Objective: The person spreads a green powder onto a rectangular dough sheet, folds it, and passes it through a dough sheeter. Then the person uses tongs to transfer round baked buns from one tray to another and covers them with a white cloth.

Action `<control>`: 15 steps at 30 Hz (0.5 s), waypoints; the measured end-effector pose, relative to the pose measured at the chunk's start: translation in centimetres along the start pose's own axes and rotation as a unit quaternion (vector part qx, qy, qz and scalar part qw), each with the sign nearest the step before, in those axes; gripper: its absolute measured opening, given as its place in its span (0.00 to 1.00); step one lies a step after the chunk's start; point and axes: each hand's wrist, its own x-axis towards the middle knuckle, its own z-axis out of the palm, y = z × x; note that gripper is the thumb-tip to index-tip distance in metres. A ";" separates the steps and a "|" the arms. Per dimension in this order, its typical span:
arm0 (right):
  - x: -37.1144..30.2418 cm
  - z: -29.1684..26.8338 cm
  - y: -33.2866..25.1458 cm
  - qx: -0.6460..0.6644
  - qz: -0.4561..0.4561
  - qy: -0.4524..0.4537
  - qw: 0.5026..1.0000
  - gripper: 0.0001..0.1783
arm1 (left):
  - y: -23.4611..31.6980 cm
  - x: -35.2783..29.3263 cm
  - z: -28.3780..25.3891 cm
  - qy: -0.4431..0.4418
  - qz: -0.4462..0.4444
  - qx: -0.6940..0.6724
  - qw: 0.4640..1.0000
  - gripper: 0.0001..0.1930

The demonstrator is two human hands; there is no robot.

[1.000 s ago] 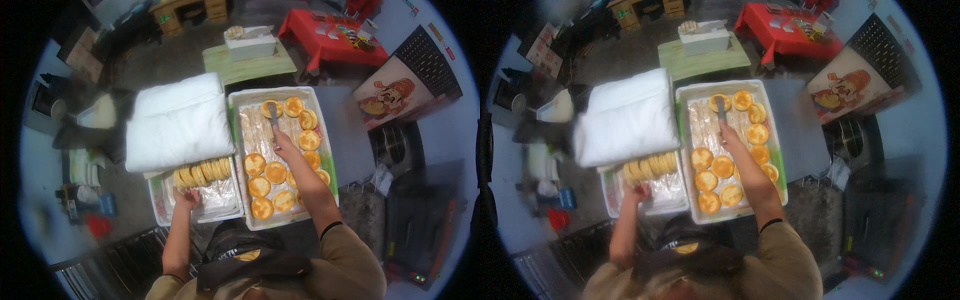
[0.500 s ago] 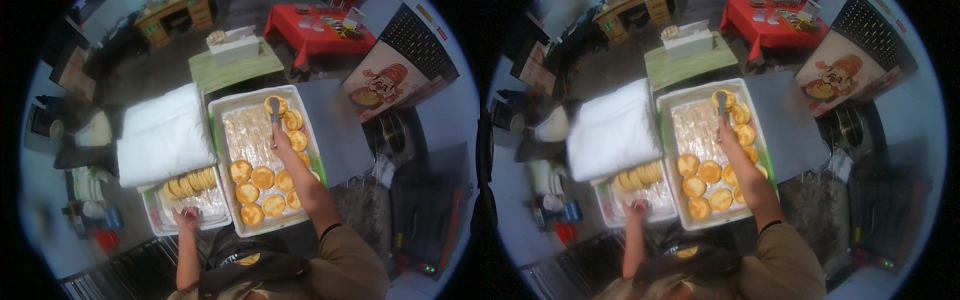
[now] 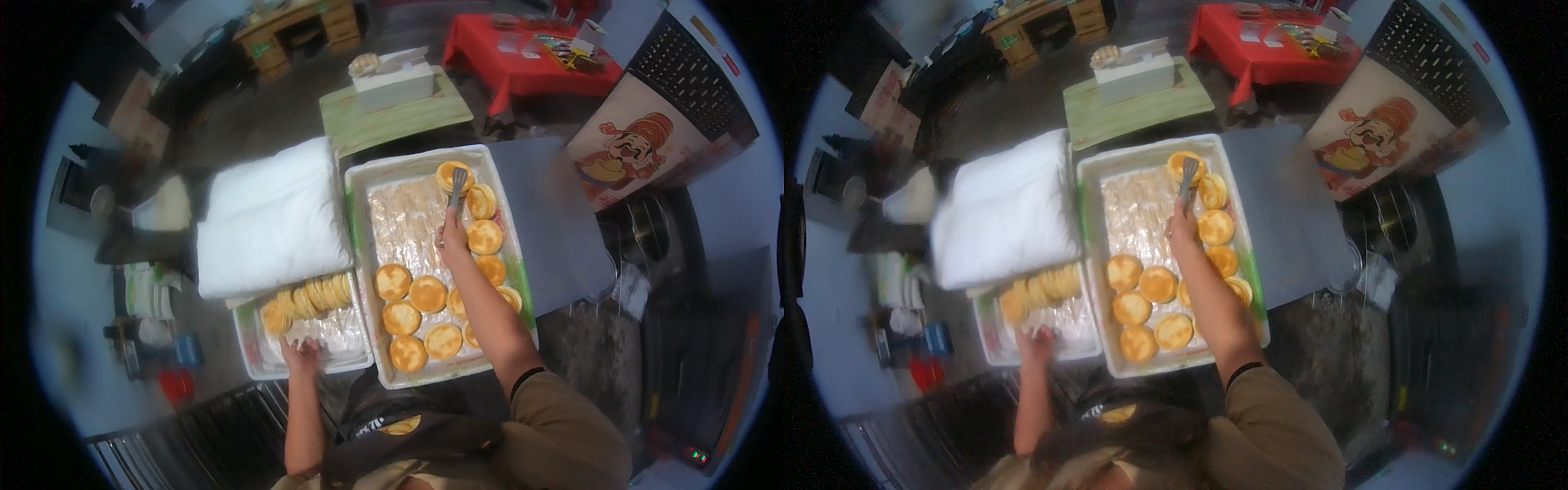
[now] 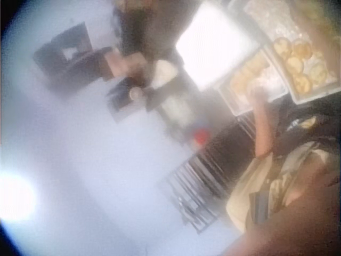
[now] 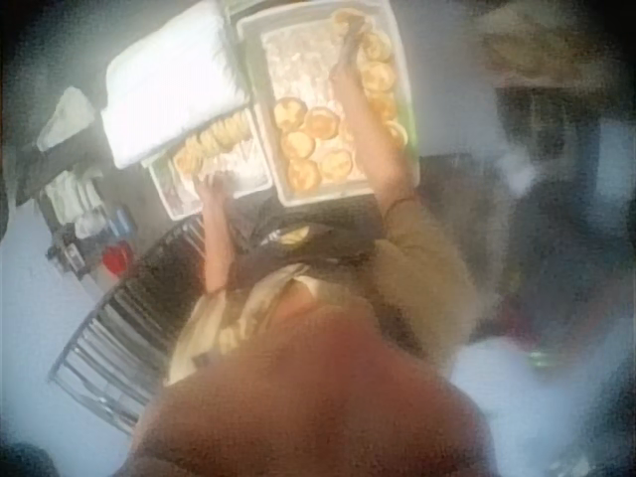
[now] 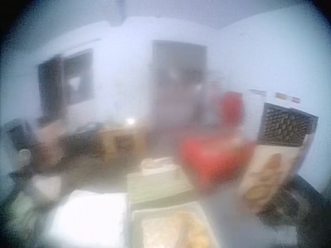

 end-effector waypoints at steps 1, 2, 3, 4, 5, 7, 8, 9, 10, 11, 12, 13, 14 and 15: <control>0.8 -0.4 0.1 -0.024 -0.016 -0.007 1.000 0.25 | -0.1 0.9 -0.4 0.018 0.050 0.028 0.998 0.43; 0.9 -0.5 0.3 -0.040 -0.023 0.008 0.999 0.24 | -0.2 1.6 -1.2 0.043 0.098 0.058 0.993 0.44; 1.0 -1.2 0.5 -0.061 -0.031 0.027 0.997 0.24 | -0.3 2.2 -0.1 0.087 0.173 0.105 0.975 0.44; 1.3 -2.4 0.3 -0.086 -0.043 0.048 0.994 0.23 | -0.9 2.2 1.0 0.073 0.211 0.181 0.958 0.40; 2.3 -3.9 0.6 -0.058 -0.055 0.011 0.997 0.22 | 0.0 3.1 2.2 0.066 0.229 0.189 0.952 0.35; 2.6 -4.0 2.4 -0.024 -0.044 -0.031 0.998 0.23 | 3.6 5.9 1.8 0.017 0.192 0.065 0.979 0.25; 1.8 -3.6 3.0 -0.026 -0.035 -0.021 0.999 0.23 | 4.7 6.8 0.3 0.007 0.167 0.017 0.986 0.21; 1.8 -5.0 1.9 -0.071 -0.039 0.009 0.997 0.23 | 3.9 7.0 3.4 -0.081 0.125 -0.057 0.987 0.21; 0.7 -1.9 4.4 -0.095 -0.001 -0.010 0.995 0.24 | 8.5 8.0 -1.7 0.020 0.145 -0.022 0.989 0.22; 0.9 -3.0 2.2 -0.101 -0.016 0.018 0.995 0.24 | 5.5 7.7 2.3 -0.052 0.114 -0.062 0.990 0.25; 0.0 -2.7 1.4 -0.096 -0.008 0.032 0.995 0.24 | 5.2 7.4 2.7 -0.015 0.086 -0.014 0.996 0.25; -0.5 -2.1 1.1 -0.087 0.000 0.044 0.995 0.24 | 5.7 7.1 2.9 0.020 0.062 0.038 0.997 0.25; -0.4 -1.8 0.9 -0.092 0.007 0.042 0.995 0.24 | 6.2 6.9 3.5 0.048 0.036 0.090 0.994 0.25; 0.0 -2.0 0.6 -0.094 0.009 0.044 0.995 0.24 | 6.4 6.5 4.7 0.068 0.029 0.109 0.991 0.24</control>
